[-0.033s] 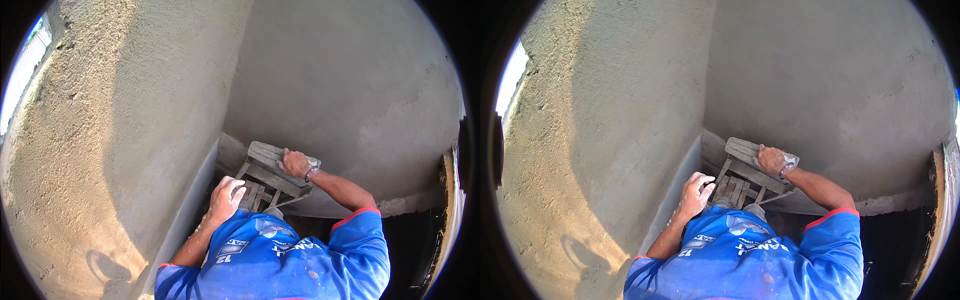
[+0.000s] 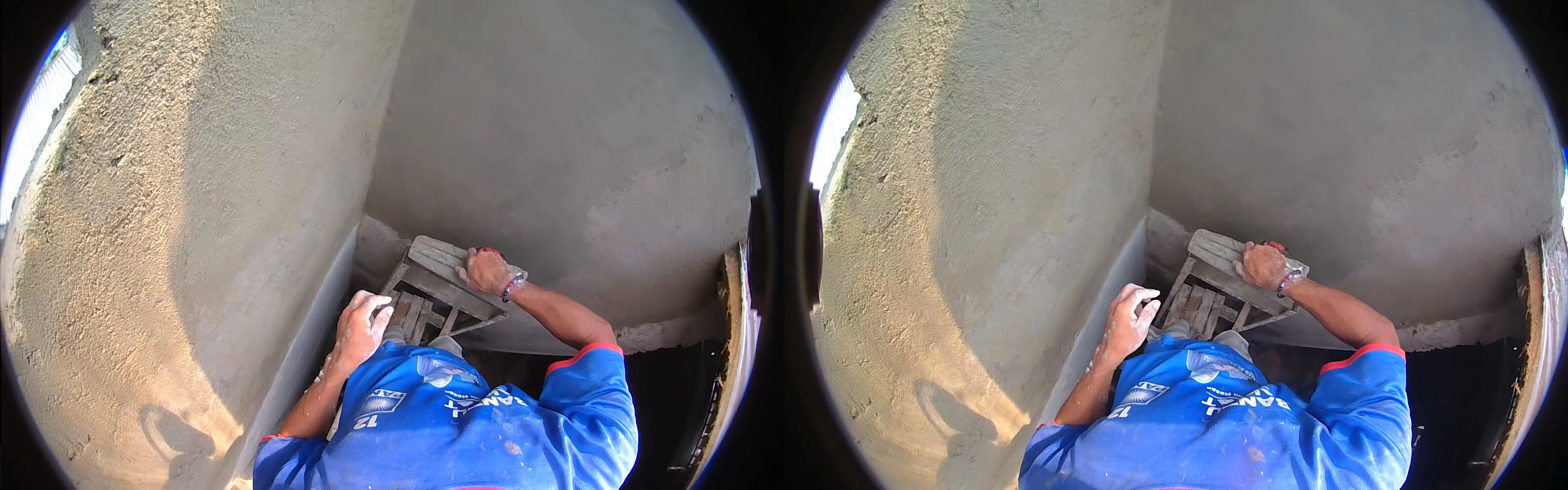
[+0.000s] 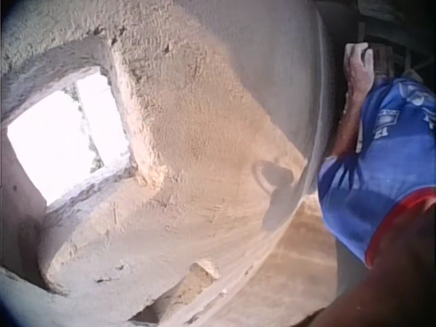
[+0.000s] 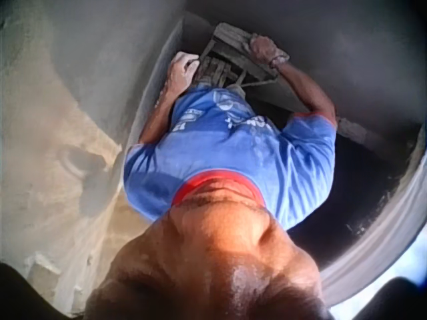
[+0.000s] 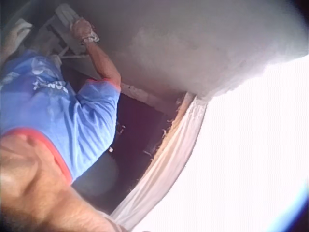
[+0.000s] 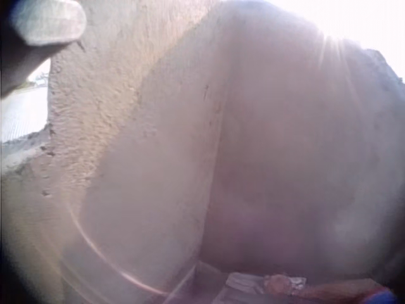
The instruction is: The person plasters a concrete wall using a trowel. They apply wet plaster onto the wall surface and smooth it over several areas, including a corner, while standing on a wooden structure.
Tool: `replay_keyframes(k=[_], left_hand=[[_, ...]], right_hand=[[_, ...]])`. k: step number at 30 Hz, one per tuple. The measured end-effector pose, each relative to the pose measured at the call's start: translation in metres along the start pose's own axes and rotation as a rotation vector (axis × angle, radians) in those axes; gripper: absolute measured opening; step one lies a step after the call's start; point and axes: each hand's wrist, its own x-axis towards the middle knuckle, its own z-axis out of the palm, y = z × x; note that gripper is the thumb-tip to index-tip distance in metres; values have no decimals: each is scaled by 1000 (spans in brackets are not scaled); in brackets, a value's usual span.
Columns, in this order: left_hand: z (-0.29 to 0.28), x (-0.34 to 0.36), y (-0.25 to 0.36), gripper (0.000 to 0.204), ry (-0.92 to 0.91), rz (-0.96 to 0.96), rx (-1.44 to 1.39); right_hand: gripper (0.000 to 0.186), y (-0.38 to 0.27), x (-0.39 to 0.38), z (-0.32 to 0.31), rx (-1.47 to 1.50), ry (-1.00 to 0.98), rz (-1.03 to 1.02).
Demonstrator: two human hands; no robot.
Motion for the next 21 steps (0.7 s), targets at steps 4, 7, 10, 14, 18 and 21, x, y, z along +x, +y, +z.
replay_keyframes(k=[4,7,10,14,18,21], left_hand=[[-37,-16,33,15,271,28,-2],[-83,-16,70,23,662,521,412],[-114,6,84,44,979,905,680],[-137,16,83,49,930,798,937],[-157,24,65,50,881,738,1302],[-162,30,61,53,772,798,1431]], right_hand=[[46,40,-30,31,230,-262,132],[36,48,-44,31,860,-484,302],[24,54,-51,74,1483,-712,474],[21,16,-28,129,1108,-506,326],[21,-14,45,213,430,52,127],[22,-26,93,267,512,35,130]])
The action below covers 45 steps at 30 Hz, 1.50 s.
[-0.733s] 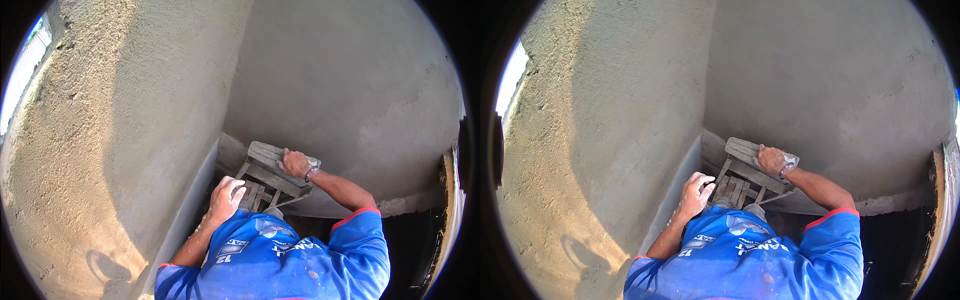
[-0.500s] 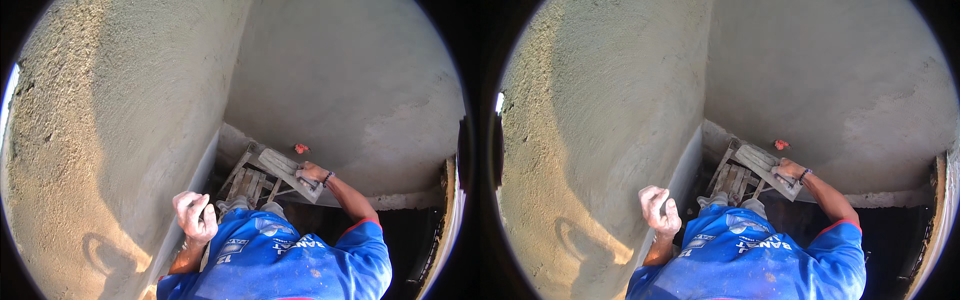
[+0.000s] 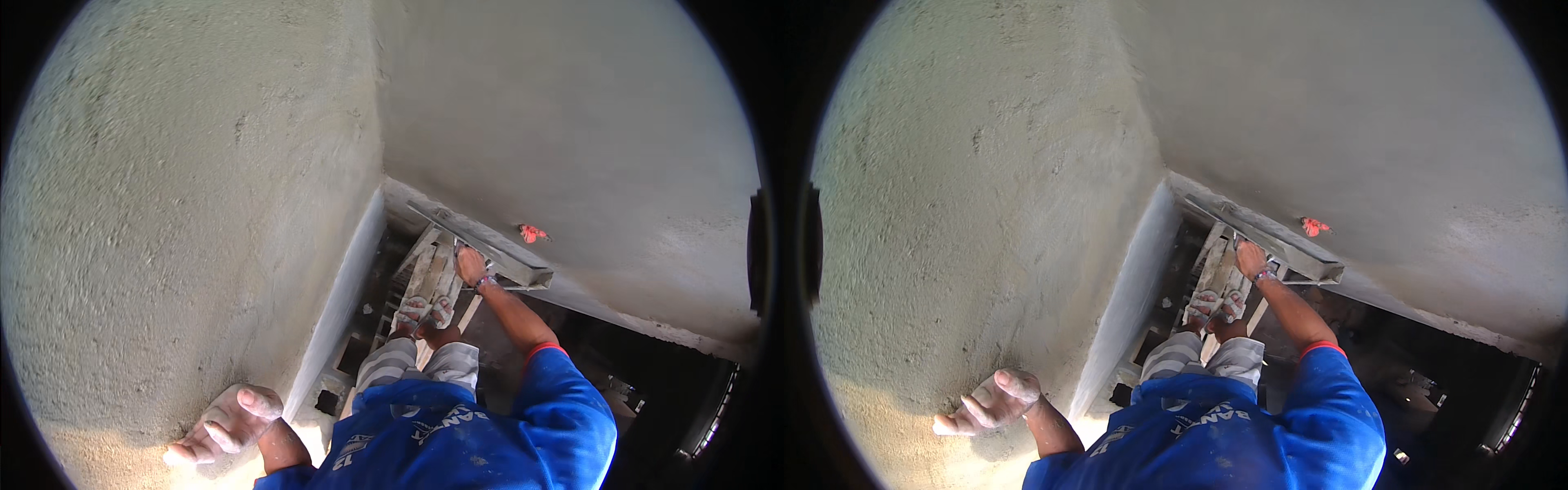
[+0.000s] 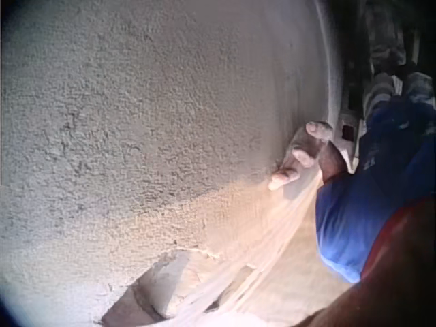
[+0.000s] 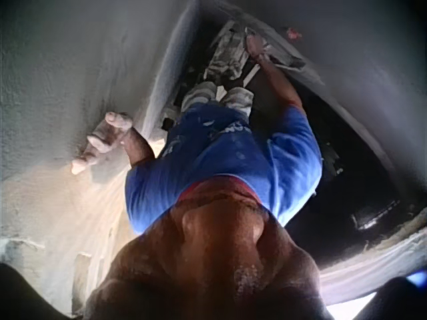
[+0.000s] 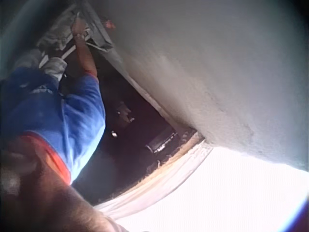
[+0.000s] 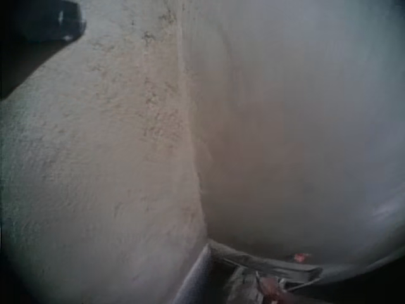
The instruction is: The person plasters a concrete wall using a trowel. They apply wet plaster onto the wall surface and smooth it over several areas, including a corner, while standing on a wooden structure.
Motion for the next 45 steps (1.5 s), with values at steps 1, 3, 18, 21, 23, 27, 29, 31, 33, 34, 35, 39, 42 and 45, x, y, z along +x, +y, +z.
replay_keyframes(k=[1,3,18,21,23,27,29,31,33,34,35,39,42,45], left_hand=[[3,0,1,53,2,16,-2],[6,5,5,48,-4,-3,16],[16,13,10,42,52,4,10],[25,8,8,40,80,-6,56],[13,7,7,39,72,-21,100],[12,6,10,33,85,-88,123],[11,2,8,29,78,-109,120],[14,4,14,30,57,-124,122],[9,3,11,31,47,-103,131],[3,5,8,32,46,-77,134],[7,5,10,32,46,-78,124],[14,9,13,33,44,-64,123],[15,9,10,33,54,-34,150],[16,12,10,35,54,3,168]], right_hand=[[23,4,15,15,1,-8,-14],[26,8,48,35,14,-96,55],[39,-8,72,-52,-15,58,59],[37,-38,42,-125,-42,176,104],[39,-52,24,-166,-55,251,15],[45,-74,-17,-276,-35,335,-45],[43,-72,-38,-312,90,360,-5],[39,-83,-71,-365,27,455,6],[31,-97,-98,-404,382,518,7],[28,-103,-111,-425,561,551,-5],[22,-106,-120,-426,688,630,-44],[25,-85,-76,-307,416,487,-139],[32,-64,-19,-183,56,89,-130],[35,-33,33,-73,-14,-89,-7]])
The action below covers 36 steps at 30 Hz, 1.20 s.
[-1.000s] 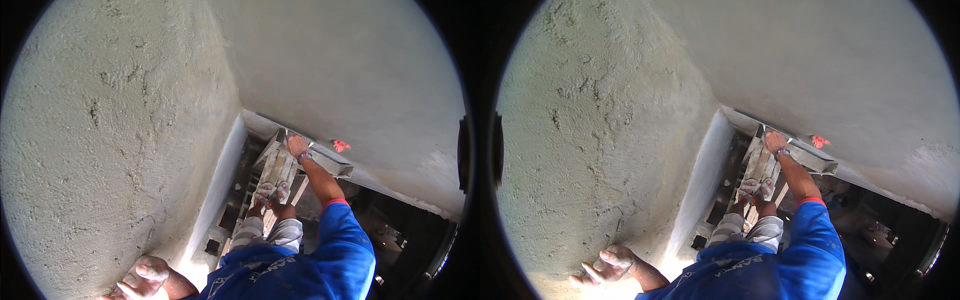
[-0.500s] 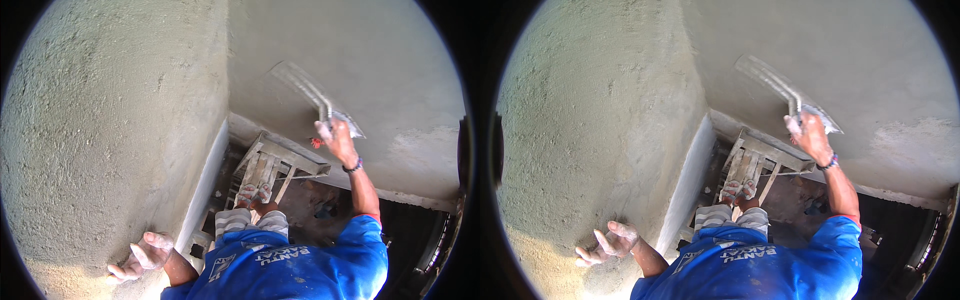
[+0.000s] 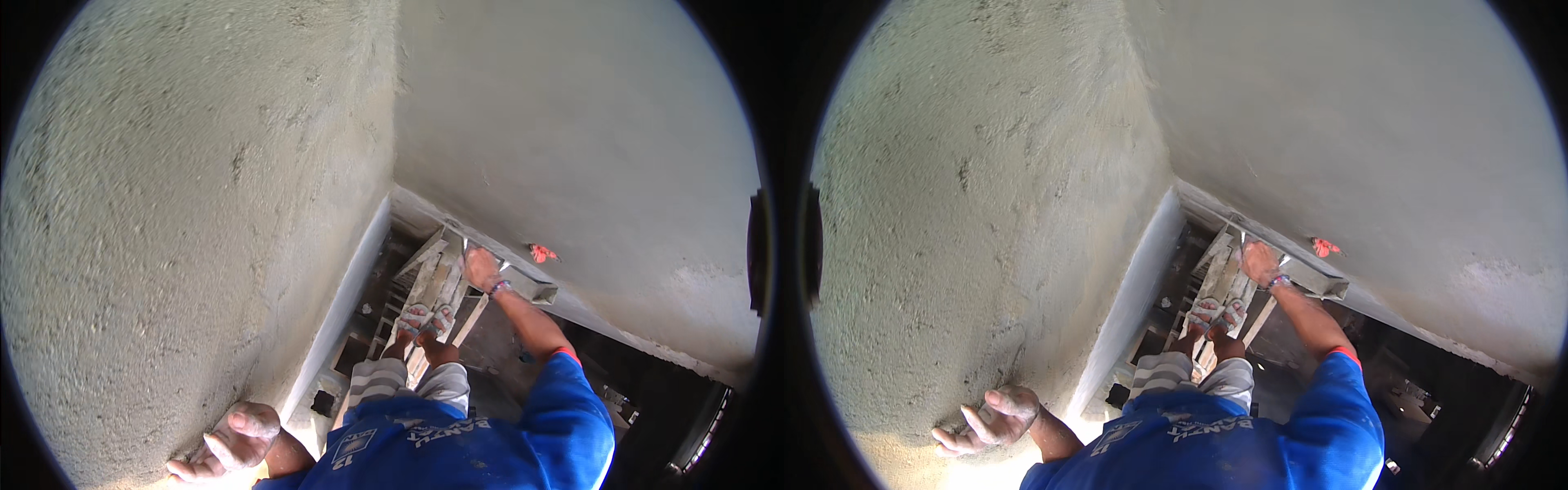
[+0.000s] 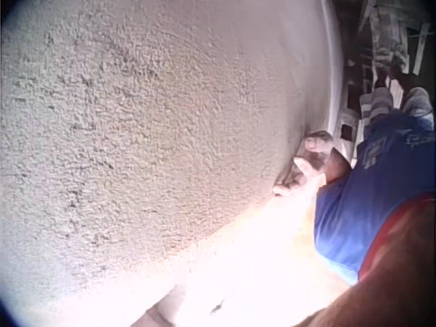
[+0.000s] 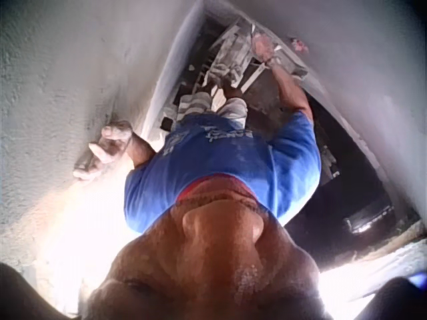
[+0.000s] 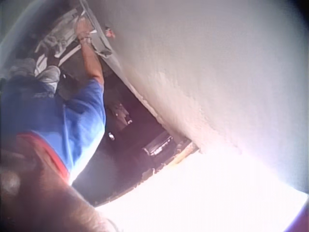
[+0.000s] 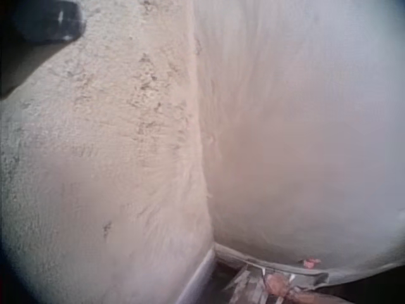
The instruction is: The person plasters a concrete wall using a trowel. They apply wet plaster onto the wall surface and smooth it over several areas, including a corner, while standing on a wooden structure.
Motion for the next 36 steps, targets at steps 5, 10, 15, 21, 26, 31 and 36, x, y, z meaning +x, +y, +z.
replay_keyframes(k=[5,10,15,21,26,31,36], left_hand=[[0,-6,4,34,25,-76,-17],[-4,-11,-2,35,28,-69,-71],[-2,-5,0,33,22,-50,-14],[-2,0,4,32,12,-46,26],[-2,0,9,29,4,-113,11],[1,-8,-1,31,60,-83,-7],[-2,-2,-8,32,49,-36,6]], right_hand=[[34,15,82,87,-55,-47,15],[35,-8,103,54,18,62,18],[36,-37,61,-25,52,183,40],[42,-65,-9,-142,102,504,-3],[38,-70,-89,-251,156,577,-73],[25,-89,-172,-333,686,803,-67],[13,-84,-134,-239,294,704,-249]])
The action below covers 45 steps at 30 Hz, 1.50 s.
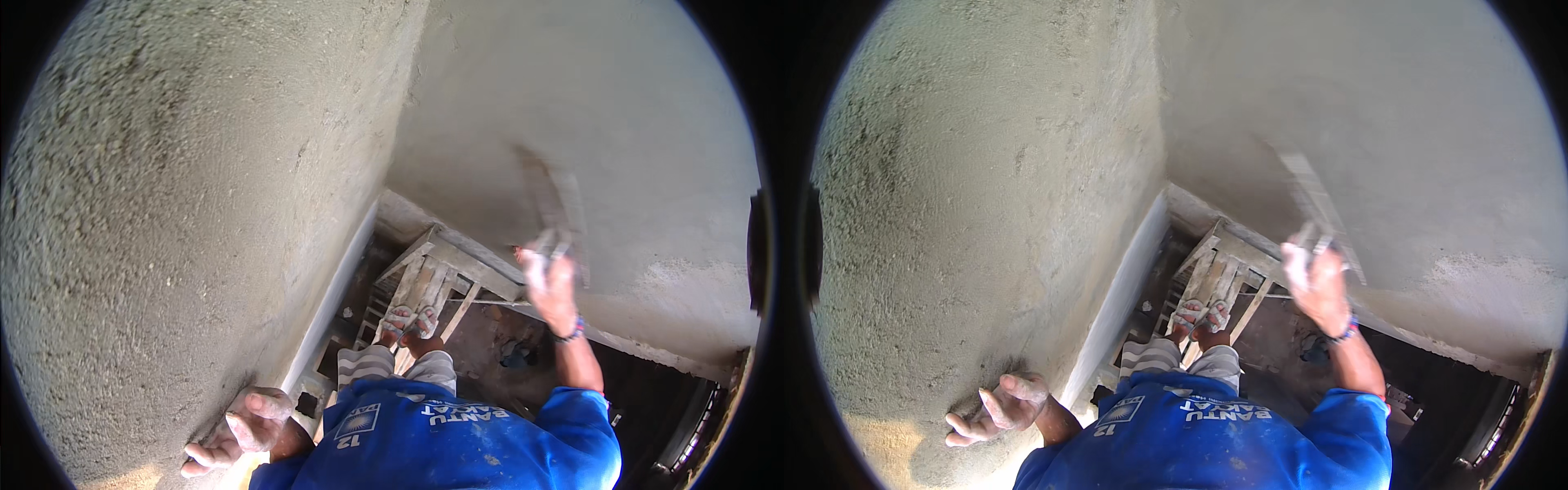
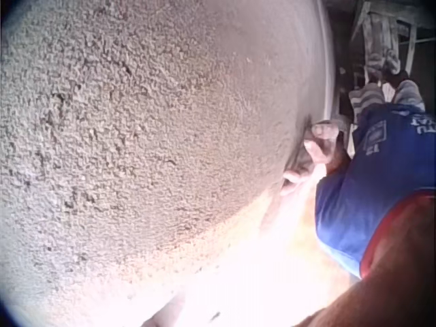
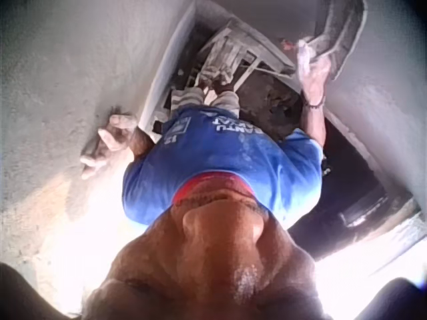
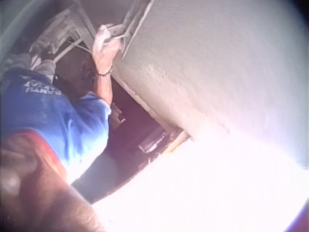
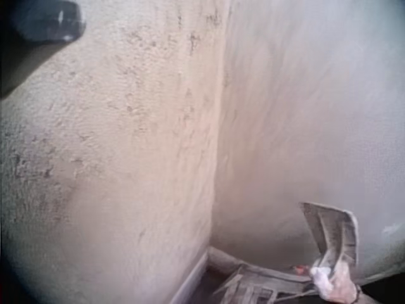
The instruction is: The person plasters a concrete wall using a trowel. They apply wet plaster onto the wall surface and smooth it over several areas, including a corner, while standing on a wooden structure.
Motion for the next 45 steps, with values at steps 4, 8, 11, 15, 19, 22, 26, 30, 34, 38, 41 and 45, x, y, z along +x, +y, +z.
replay_keyframes(k=[4,8,11,15,19,22,26,30,34,38,41,45], left_hand=[[2,-1,-1,32,1,23,22],[2,-3,2,32,-12,33,39],[3,-7,0,32,-25,31,40],[3,-9,2,32,-23,24,32],[0,-8,0,32,-16,22,24],[-4,-5,0,33,-13,19,38],[-3,-1,-4,33,1,4,41],[-6,2,0,33,-9,10,77],[3,-2,7,33,-8,-5,66],[1,-6,7,33,-33,-21,70],[2,-6,8,33,-37,-30,61],[4,-4,9,32,-33,-26,41]], right_hand=[[34,103,-51,163,-282,-510,214],[32,176,-79,280,-323,-750,242],[34,193,-72,332,-309,-680,325],[31,203,-41,361,-315,-647,413],[30,203,-28,341,-296,-573,314],[32,162,-15,306,-291,-514,312],[34,151,-9,274,-321,-439,306],[34,93,14,222,-275,-383,283],[39,56,34,151,-271,-240,285],[45,19,50,71,-232,-212,264],[37,-2,53,6,-176,-60,189],[27,-35,44,-52,43,207,283]])
